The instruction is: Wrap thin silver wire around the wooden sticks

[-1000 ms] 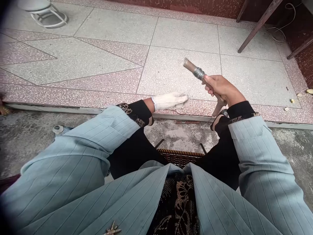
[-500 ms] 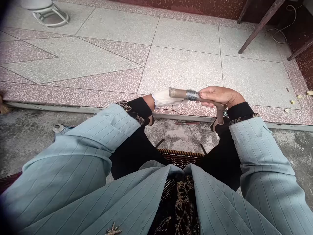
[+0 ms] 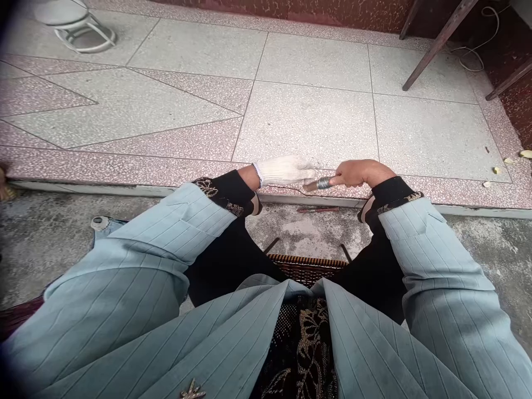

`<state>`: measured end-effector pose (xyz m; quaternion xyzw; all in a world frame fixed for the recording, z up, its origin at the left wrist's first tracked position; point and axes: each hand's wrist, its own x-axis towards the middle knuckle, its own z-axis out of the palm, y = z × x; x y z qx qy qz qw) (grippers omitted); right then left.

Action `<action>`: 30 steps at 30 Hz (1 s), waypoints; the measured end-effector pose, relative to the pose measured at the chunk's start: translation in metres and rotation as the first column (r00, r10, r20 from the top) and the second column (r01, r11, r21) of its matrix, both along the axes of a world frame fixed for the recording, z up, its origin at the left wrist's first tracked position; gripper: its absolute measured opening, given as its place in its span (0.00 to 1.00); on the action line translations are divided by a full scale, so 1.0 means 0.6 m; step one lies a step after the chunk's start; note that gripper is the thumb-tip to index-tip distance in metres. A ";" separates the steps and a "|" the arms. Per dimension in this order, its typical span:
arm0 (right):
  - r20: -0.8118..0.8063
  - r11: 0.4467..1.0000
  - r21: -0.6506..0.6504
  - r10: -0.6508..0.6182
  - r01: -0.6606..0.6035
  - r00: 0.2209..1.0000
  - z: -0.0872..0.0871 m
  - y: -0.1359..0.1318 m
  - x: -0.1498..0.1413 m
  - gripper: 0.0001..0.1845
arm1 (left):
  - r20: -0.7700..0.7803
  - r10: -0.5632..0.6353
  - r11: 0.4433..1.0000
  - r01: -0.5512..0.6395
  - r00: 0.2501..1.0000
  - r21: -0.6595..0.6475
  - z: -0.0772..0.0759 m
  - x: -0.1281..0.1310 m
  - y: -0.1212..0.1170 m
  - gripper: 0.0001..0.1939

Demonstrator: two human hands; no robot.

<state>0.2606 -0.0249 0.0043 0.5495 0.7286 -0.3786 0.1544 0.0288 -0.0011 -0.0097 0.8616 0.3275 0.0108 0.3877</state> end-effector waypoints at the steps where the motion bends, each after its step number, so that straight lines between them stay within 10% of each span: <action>1: 0.011 0.991 0.106 -0.087 0.086 0.996 -0.002 0.004 0.000 0.25 | 0.031 0.017 0.999 -0.015 0.999 -0.052 0.002 0.000 -0.003 0.17; 6: -0.502 0.813 0.169 -0.416 0.557 0.759 0.016 0.007 0.009 0.22 | 0.237 0.101 0.950 -0.023 0.966 -0.312 0.015 0.001 -0.016 0.15; 12: -0.795 0.771 -0.127 -0.456 0.625 0.401 0.058 -0.016 0.002 0.27 | 0.315 0.178 0.890 -0.016 0.932 -0.455 0.009 0.007 -0.011 0.15; 30: -0.798 0.806 -0.157 -0.444 0.571 0.407 0.046 -0.017 0.003 0.27 | 0.233 0.172 0.907 -0.061 0.957 -0.418 -0.017 0.001 0.010 0.18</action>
